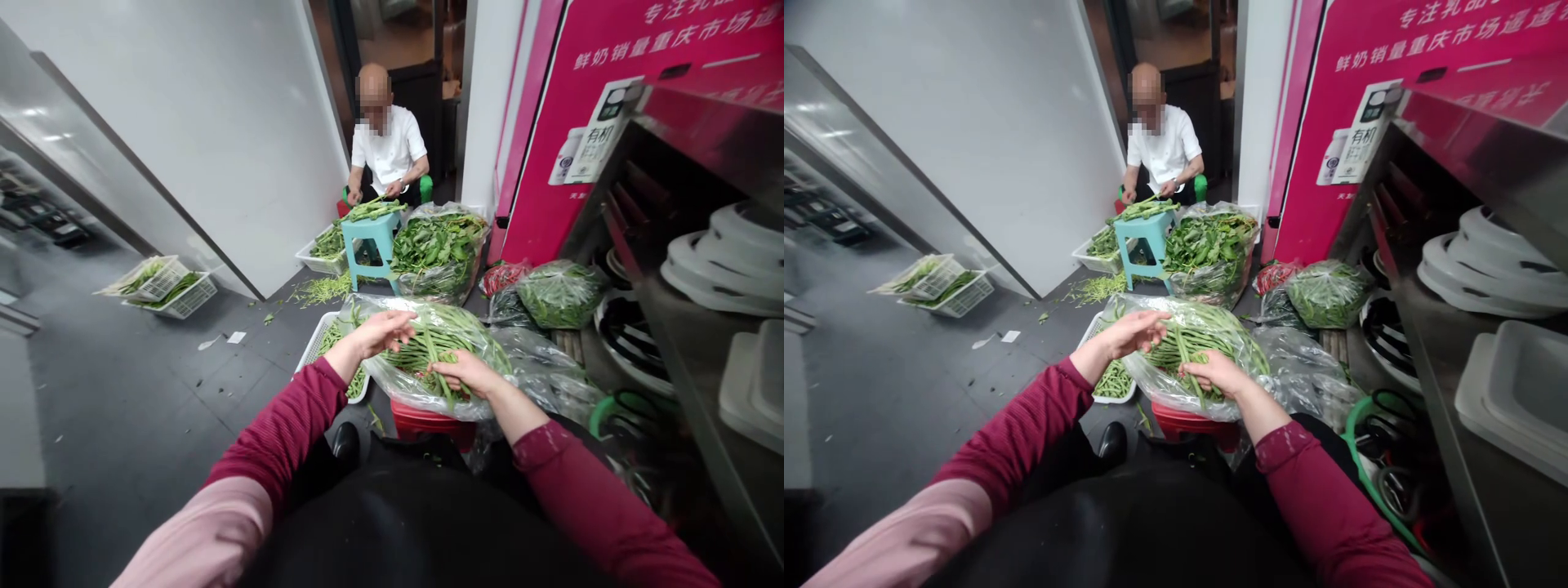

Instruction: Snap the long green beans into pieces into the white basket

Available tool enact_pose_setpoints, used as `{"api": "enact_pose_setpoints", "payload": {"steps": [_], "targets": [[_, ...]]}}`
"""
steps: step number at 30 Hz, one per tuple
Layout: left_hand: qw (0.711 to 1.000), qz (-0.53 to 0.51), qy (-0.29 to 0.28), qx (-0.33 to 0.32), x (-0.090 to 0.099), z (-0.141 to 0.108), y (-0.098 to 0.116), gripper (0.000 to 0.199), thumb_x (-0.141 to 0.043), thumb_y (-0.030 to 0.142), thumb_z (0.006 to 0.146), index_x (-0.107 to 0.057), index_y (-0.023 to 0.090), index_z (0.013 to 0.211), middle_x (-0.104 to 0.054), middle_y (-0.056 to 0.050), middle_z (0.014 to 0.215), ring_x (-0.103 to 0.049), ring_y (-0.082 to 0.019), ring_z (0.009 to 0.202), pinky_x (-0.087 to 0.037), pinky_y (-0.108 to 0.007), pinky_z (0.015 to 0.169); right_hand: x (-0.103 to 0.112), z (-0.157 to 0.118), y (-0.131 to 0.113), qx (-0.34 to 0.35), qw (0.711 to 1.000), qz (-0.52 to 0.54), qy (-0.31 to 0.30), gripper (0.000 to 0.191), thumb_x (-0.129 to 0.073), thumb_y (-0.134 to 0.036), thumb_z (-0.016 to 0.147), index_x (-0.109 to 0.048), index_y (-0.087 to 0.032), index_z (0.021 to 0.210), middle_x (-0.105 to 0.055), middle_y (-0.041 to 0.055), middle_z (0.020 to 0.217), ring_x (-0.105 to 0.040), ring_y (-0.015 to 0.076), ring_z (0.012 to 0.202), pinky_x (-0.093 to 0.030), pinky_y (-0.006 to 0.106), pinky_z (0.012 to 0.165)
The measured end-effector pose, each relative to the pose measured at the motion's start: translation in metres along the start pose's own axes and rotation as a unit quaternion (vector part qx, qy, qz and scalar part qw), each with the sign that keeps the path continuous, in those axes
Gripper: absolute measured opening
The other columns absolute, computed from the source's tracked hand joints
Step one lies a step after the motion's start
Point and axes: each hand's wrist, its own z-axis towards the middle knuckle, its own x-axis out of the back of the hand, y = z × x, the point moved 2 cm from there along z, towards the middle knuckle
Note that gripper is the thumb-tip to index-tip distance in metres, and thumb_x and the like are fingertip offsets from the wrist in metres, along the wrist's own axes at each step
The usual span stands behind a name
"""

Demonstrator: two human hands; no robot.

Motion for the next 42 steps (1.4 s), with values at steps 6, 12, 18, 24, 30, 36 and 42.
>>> {"api": "enact_pose_setpoints", "payload": {"steps": [6,12,18,24,30,36,42], "targets": [[0.996,-0.022,0.076,-0.033,-0.047,-0.002,-0.033,0.04,-0.056,0.046,0.073,-0.06,0.011,0.091,-0.051,0.002,0.054,-0.044,-0.005,0.045,-0.035,-0.017,0.043,-0.006,0.005,0.008,-0.021,0.997,0.063,-0.049,0.026,-0.065,-0.035,0.068,-0.061,-0.012,0.078,-0.031,-0.0097,0.04,-0.024,0.0038,0.035,-0.02,0.019,0.036],[0.966,-0.111,0.232,-0.02,-0.033,0.015,-0.024,0.035,-0.055,0.048,0.073,-0.054,0.012,0.073,-0.051,0.002,0.054,-0.047,-0.006,0.044,-0.036,-0.018,0.041,0.003,0.002,0.0,-0.016,0.997,0.068,-0.023,0.029,-0.067,-0.034,0.067,-0.059,-0.013,0.085,-0.035,-0.0088,0.047,-0.021,0.0026,0.038,-0.014,0.019,0.036],[0.931,-0.104,0.345,-0.057,0.002,0.005,-0.01,0.036,-0.056,0.049,0.072,-0.051,0.014,0.068,-0.048,0.004,0.047,-0.039,-0.005,0.033,-0.03,-0.018,0.034,0.003,-0.004,-0.004,-0.034,0.998,0.056,-0.012,0.027,-0.066,-0.035,0.067,-0.055,-0.013,0.079,-0.038,-0.0076,0.05,-0.022,0.0023,0.039,-0.013,0.019,0.037],[0.936,-0.098,0.334,-0.049,0.0,-0.001,-0.01,0.037,-0.056,0.049,0.073,-0.051,0.013,0.065,-0.046,0.004,0.043,-0.037,-0.005,0.031,-0.028,-0.018,0.032,-0.003,-0.006,-0.006,-0.035,0.994,0.094,-0.031,0.025,-0.067,-0.032,0.067,-0.056,-0.013,0.079,-0.047,-0.0035,0.059,-0.025,0.0013,0.04,-0.016,0.018,0.038],[0.961,-0.155,0.216,0.073,-0.022,0.005,-0.036,0.035,-0.056,0.046,0.075,-0.053,0.012,0.067,-0.045,0.003,0.039,-0.041,-0.007,0.029,-0.029,-0.019,0.031,-0.009,-0.004,-0.001,-0.052,0.982,0.164,-0.078,0.028,-0.065,-0.035,0.07,-0.061,-0.011,0.085,-0.044,-0.0037,0.062,-0.026,0.0004,0.04,-0.017,0.018,0.036],[0.957,-0.165,0.216,0.101,-0.036,0.022,-0.049,0.035,-0.05,0.045,0.08,-0.055,0.011,0.075,-0.046,0.002,0.041,-0.042,-0.008,0.03,-0.031,-0.02,0.033,-0.017,0.004,0.013,-0.062,0.985,0.156,-0.048,0.028,-0.067,-0.037,0.068,-0.058,-0.013,0.078,-0.034,-0.0082,0.05,-0.022,0.0013,0.036,-0.015,0.017,0.033],[0.967,-0.194,0.117,0.118,-0.039,0.007,-0.05,0.021,-0.051,0.031,0.079,-0.055,0.01,0.078,-0.046,0.004,0.05,-0.038,-0.004,0.034,-0.03,-0.017,0.036,0.003,0.009,0.007,0.041,0.968,0.203,0.142,0.031,-0.069,-0.038,0.064,-0.047,-0.017,0.064,-0.037,-0.0085,0.045,-0.027,0.0025,0.034,-0.02,0.017,0.033]]}}
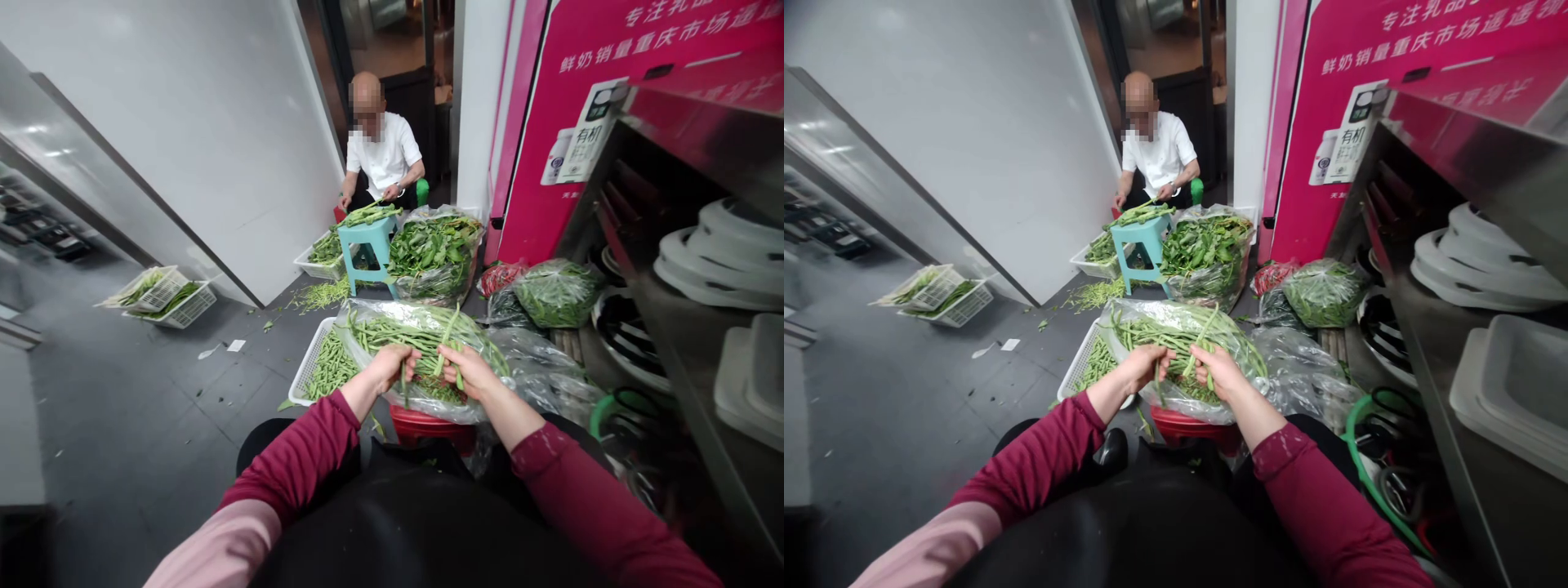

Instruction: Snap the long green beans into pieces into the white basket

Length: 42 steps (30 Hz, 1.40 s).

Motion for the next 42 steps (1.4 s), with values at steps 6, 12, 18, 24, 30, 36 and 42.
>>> {"api": "enact_pose_setpoints", "payload": {"steps": [6,12,18,24,30,36,42], "targets": [[0.99,0.056,-0.124,0.023,-0.017,-0.031,-0.018,0.028,-0.052,0.038,0.074,-0.058,0.012,0.083,-0.034,0.009,0.047,-0.015,-0.001,0.031,-0.007,-0.017,0.033,0.002,0.0,-0.003,0.085,0.989,-0.062,0.101,0.034,-0.07,-0.041,0.062,-0.045,-0.018,0.066,-0.04,-0.0084,0.045,-0.029,0.0034,0.033,-0.023,0.018,0.031],[0.994,0.062,-0.089,-0.003,-0.027,-0.024,-0.022,0.018,-0.045,0.032,0.073,-0.052,0.015,0.076,-0.039,0.007,0.05,-0.02,-0.002,0.032,-0.011,-0.018,0.033,0.0,-0.002,0.002,0.097,0.983,-0.082,0.13,0.034,-0.069,-0.044,0.062,-0.047,-0.018,0.069,-0.042,-0.0083,0.045,-0.03,0.0038,0.032,-0.023,0.019,0.03],[0.989,0.117,-0.071,-0.046,-0.028,-0.021,-0.021,0.012,-0.037,0.024,0.072,-0.041,0.018,0.063,-0.032,0.008,0.045,-0.022,-0.004,0.033,-0.015,-0.018,0.034,-0.002,-0.004,0.003,0.088,0.986,-0.061,0.128,0.034,-0.069,-0.043,0.062,-0.046,-0.018,0.065,-0.044,-0.0073,0.047,-0.029,0.0033,0.032,-0.021,0.019,0.031],[0.977,0.162,-0.097,-0.101,-0.033,-0.024,-0.019,0.011,-0.038,0.018,0.067,-0.039,0.017,0.056,-0.032,0.006,0.044,-0.026,-0.004,0.036,-0.02,-0.018,0.036,-0.002,-0.003,0.004,0.045,0.995,-0.016,0.088,0.036,-0.069,-0.041,0.063,-0.041,-0.018,0.055,-0.036,-0.008,0.04,-0.028,0.0037,0.033,-0.022,0.019,0.032],[0.984,0.18,-0.002,0.017,-0.011,0.0,-0.022,0.019,-0.04,0.029,0.077,-0.051,0.016,0.068,-0.036,0.006,0.044,-0.022,-0.004,0.031,-0.014,-0.019,0.033,0.009,-0.006,-0.007,-0.009,0.999,-0.049,0.013,0.028,-0.066,-0.038,0.066,-0.048,-0.017,0.064,-0.039,-0.0076,0.043,-0.032,0.0043,0.034,-0.028,0.018,0.033],[0.996,0.078,-0.04,0.021,0.002,0.023,0.0,0.042,-0.053,0.042,0.076,-0.048,0.019,0.11,-0.044,0.007,0.049,-0.019,-0.002,0.03,-0.01,-0.016,0.033,0.012,-0.018,-0.013,-0.068,0.988,-0.113,-0.085,0.025,-0.067,-0.034,0.065,-0.052,-0.015,0.07,-0.049,-0.0042,0.054,-0.036,0.0035,0.038,-0.023,0.015,0.033],[0.996,-0.052,-0.051,-0.047,-0.003,0.025,0.031,0.038,-0.056,0.049,0.072,-0.053,0.014,0.088,-0.03,0.01,0.043,-0.015,0.0,0.03,-0.008,-0.015,0.033,0.002,-0.028,-0.015,-0.132,0.964,-0.096,-0.212,0.021,-0.064,-0.028,0.068,-0.058,-0.012,0.08,-0.034,-0.0085,0.046,-0.026,0.0026,0.036,-0.018,0.016,0.035]]}}
